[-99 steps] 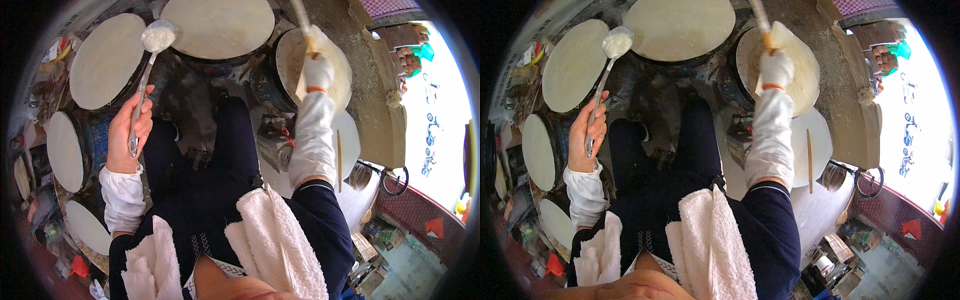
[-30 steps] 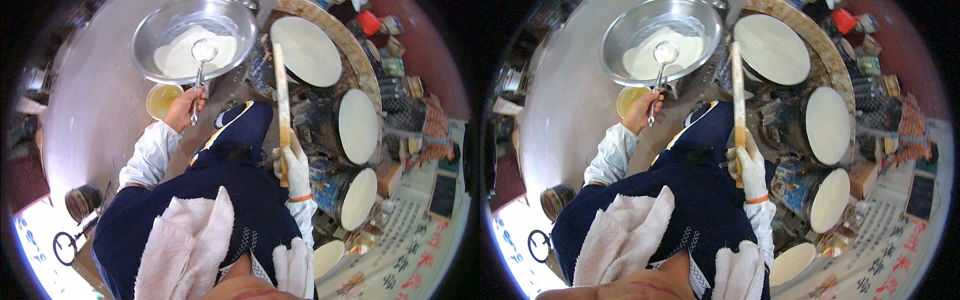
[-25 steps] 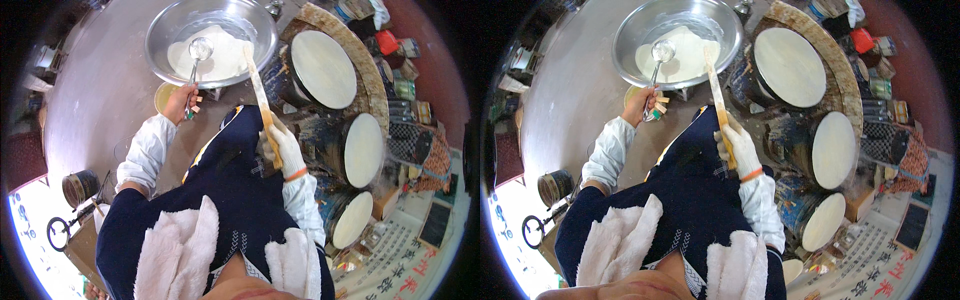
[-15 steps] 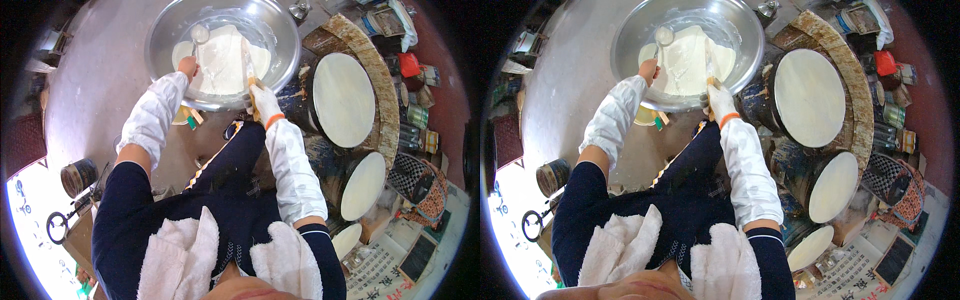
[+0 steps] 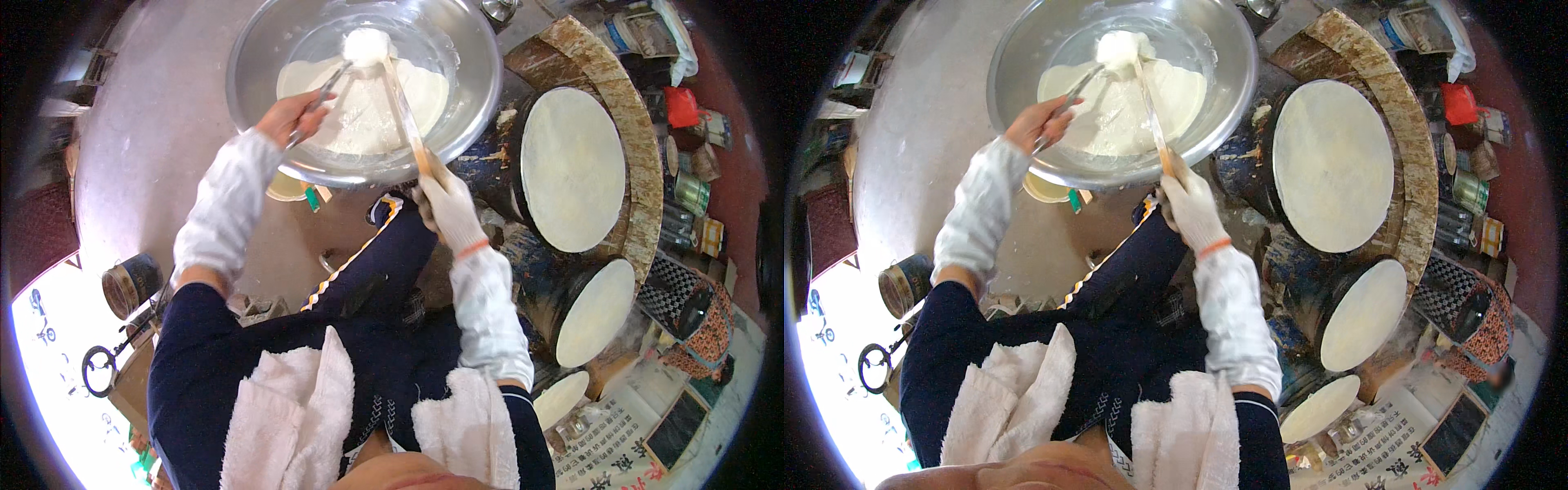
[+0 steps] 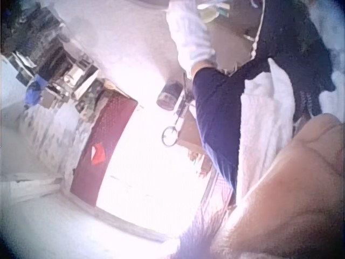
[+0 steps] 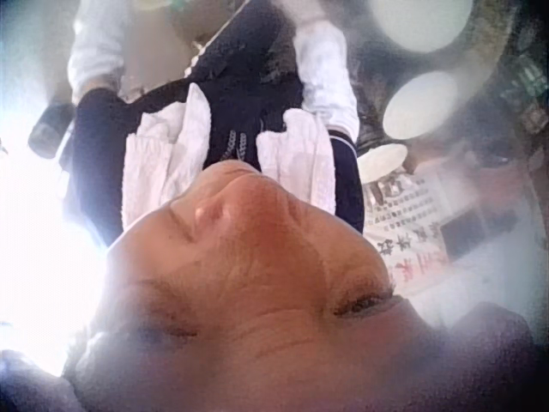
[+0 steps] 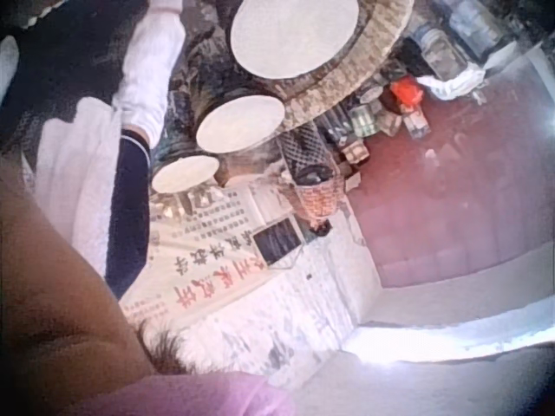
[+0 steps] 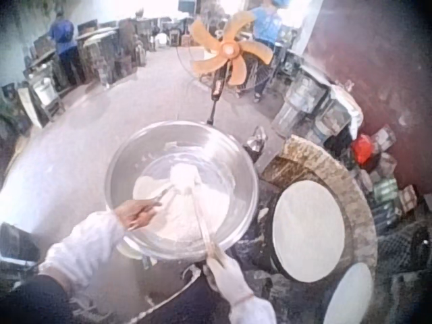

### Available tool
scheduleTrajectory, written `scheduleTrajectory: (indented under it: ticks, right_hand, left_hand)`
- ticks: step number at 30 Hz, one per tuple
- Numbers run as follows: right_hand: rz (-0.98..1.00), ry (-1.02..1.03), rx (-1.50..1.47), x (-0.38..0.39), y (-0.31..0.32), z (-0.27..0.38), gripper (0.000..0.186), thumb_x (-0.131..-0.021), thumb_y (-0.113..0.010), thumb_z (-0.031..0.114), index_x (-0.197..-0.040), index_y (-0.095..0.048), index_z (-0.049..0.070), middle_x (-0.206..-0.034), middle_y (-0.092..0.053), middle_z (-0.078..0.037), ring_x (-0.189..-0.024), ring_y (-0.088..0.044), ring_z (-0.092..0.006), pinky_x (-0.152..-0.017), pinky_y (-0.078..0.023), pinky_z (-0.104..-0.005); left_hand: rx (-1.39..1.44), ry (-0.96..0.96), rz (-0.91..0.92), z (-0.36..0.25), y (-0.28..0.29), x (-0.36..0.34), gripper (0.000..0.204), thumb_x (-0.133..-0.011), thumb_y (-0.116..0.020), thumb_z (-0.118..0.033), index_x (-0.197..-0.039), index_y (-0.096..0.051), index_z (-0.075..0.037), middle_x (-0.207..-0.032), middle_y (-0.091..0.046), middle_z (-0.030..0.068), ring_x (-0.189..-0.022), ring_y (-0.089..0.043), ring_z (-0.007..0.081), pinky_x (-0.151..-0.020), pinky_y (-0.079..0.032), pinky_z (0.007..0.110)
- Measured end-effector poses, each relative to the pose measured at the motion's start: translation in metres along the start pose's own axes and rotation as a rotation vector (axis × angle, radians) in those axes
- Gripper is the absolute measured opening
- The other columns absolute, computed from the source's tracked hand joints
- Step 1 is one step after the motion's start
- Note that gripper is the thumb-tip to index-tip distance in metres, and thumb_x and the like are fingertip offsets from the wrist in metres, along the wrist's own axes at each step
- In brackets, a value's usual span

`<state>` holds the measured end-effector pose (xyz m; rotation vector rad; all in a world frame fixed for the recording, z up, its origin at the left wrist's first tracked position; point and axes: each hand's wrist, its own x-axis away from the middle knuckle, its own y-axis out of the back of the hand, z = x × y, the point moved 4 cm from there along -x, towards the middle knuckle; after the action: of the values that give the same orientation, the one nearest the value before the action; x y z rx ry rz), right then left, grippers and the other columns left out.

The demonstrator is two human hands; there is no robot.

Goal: The person scoops batter from a large metal bowl using a ladle and pours it onto several round, heated griddles. They use a wooden spreader to evenly distribute the batter into thin, circular crepes. The person repeatedly flips the crepes to cook both sides and removes finished ones to stack them on a nearby surface.

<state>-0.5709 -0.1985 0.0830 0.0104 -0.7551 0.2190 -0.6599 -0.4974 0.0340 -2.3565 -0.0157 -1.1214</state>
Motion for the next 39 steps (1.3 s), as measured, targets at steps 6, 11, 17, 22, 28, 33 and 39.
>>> scheduleTrajectory:
  ticks: [6, 11, 17, 22, 28, 33, 39]
  right_hand:
    - [0.056, -0.025, 0.367, 0.121, 0.021, 0.020, 0.054, -0.097, -0.051, 0.015, -0.150, -0.045, 0.015, -0.075, -0.057, 0.001, -0.050, -0.045, -0.0051, -0.044, -0.036, -0.0209]
    - [0.159, -0.073, 0.608, 0.133, 0.044, 0.038, 0.054, -0.095, -0.051, 0.020, -0.149, -0.046, 0.010, -0.074, -0.055, -0.001, -0.057, -0.053, -0.0099, -0.052, -0.046, -0.0252]
    - [0.232, 0.167, 1.021, 0.069, 0.037, 0.050, 0.052, -0.095, -0.053, 0.019, -0.146, -0.047, 0.009, -0.082, -0.063, -0.010, -0.063, -0.061, -0.0171, -0.062, -0.052, -0.0333]
    - [0.237, 0.024, 1.017, 0.061, 0.032, 0.088, 0.050, -0.096, -0.052, 0.016, -0.146, -0.049, 0.011, -0.084, -0.065, -0.008, -0.068, -0.061, -0.0147, -0.063, -0.052, -0.0318]
    - [0.167, 0.005, 0.806, 0.028, 0.031, 0.097, 0.052, -0.098, -0.048, 0.016, -0.150, -0.045, 0.015, -0.072, -0.057, -0.001, -0.052, -0.052, -0.0084, -0.047, -0.045, -0.0261]
    - [0.227, -0.149, 1.152, -0.022, 0.037, 0.064, 0.047, -0.095, -0.050, 0.013, -0.142, -0.054, 0.010, -0.081, -0.065, -0.008, -0.055, -0.059, -0.0138, -0.053, -0.050, -0.0322]
    - [0.364, -0.400, 0.792, 0.006, 0.021, 0.087, 0.048, -0.093, -0.053, 0.013, -0.141, -0.051, 0.010, -0.087, -0.065, -0.012, -0.055, -0.060, -0.0147, -0.045, -0.047, -0.0311]
  left_hand:
    - [-0.388, -0.025, -0.011, 0.035, 0.033, 0.150, 0.034, -0.109, -0.038, -0.031, -0.123, -0.058, -0.007, -0.058, -0.042, -0.0041, -0.038, -0.032, 0.0049, -0.035, -0.025, 0.020]
    - [-0.952, -0.157, -0.045, 0.043, 0.075, 0.144, 0.038, -0.106, -0.043, -0.035, -0.127, -0.058, -0.007, -0.067, -0.058, 0.0047, -0.053, -0.056, 0.0141, -0.045, -0.041, 0.027]
    - [-1.896, -0.700, -0.322, 0.012, 0.051, 0.011, 0.030, -0.103, -0.044, -0.026, -0.125, -0.055, -0.009, -0.101, -0.070, 0.0182, -0.090, -0.067, 0.0395, -0.076, -0.051, 0.053]
    - [-2.021, -0.662, -0.281, 0.018, 0.064, -0.070, 0.028, -0.103, -0.043, -0.027, -0.121, -0.055, -0.009, -0.089, -0.068, 0.0183, -0.081, -0.067, 0.0370, -0.069, -0.053, 0.050]
    - [-1.498, 0.153, 0.140, 0.022, 0.082, -0.057, 0.034, -0.102, -0.039, -0.031, -0.112, -0.058, -0.005, -0.064, -0.056, 0.0095, -0.045, -0.054, 0.0209, -0.040, -0.044, 0.038]
    - [-1.128, 0.388, 0.274, 0.035, 0.087, -0.032, 0.034, -0.101, -0.044, -0.035, -0.112, -0.059, -0.007, -0.061, -0.052, 0.0011, -0.042, -0.046, 0.0093, -0.037, -0.035, 0.027]
    - [-0.731, 0.556, 0.060, 0.047, 0.066, 0.005, 0.022, -0.103, -0.048, -0.023, -0.098, -0.061, -0.006, -0.061, -0.054, 0.0000, -0.042, -0.042, 0.0051, -0.033, -0.030, 0.021]
